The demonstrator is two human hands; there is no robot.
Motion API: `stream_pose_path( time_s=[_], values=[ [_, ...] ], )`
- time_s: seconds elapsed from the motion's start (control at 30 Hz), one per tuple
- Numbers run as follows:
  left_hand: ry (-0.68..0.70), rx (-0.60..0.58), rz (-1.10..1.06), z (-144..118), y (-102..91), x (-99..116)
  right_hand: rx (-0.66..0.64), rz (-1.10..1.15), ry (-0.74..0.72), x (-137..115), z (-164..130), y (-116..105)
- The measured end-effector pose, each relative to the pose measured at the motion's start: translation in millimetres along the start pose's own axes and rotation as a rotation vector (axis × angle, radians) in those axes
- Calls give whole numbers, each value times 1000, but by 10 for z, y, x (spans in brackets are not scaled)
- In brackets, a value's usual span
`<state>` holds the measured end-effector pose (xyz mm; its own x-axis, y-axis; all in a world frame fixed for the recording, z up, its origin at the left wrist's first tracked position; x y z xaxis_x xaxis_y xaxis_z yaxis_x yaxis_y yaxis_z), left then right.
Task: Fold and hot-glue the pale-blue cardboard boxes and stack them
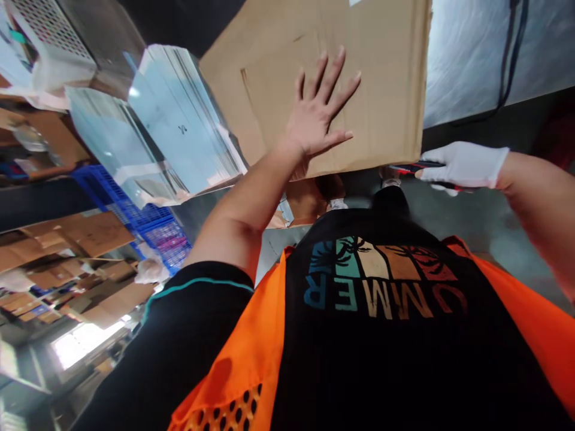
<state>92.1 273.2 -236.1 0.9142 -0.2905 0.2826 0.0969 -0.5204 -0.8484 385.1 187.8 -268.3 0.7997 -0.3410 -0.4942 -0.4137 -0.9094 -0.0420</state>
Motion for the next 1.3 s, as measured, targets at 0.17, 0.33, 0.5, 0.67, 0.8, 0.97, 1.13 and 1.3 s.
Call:
stream_pose_path(
  time_s=[0.17,0.33,0.5,0.67,0.8,0.97,1.13,1.3],
  values=[
    [16,61,38,-25,-40,-24,-25,151,-21,24,-61,84],
    [20,93,109,1,-25,6,-56,-47,-75,-237,149,355],
    [10,63,216,23,20,25,-11,-79,-177,-564,365,630],
    [40,65,250,30,6,47,-8,-42,-165,-883,467,846],
    [49,22,293,46,-2,51,-22,-61,-199,-1098,532,971],
    [2,28,279,91,40,1,-88,-69,-207,-901,538,885],
    [65,74,267,35,6,-4,-76,-108,-228,-1088,647,949],
    [158,139,289,-57,-79,34,-106,7,-270,-1349,666,1147]
  ],
)
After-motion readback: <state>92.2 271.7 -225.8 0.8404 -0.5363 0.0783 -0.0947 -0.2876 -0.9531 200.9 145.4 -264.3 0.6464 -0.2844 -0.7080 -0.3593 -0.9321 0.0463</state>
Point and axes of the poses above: each hand's wrist, its own z-axis towards the middle knuckle, its own y-axis out of the palm, x = y × z, the point moved 6 cm from there along z, towards the middle knuckle, and after that the axes turned 2 degrees about z, right-handed, at the moved point
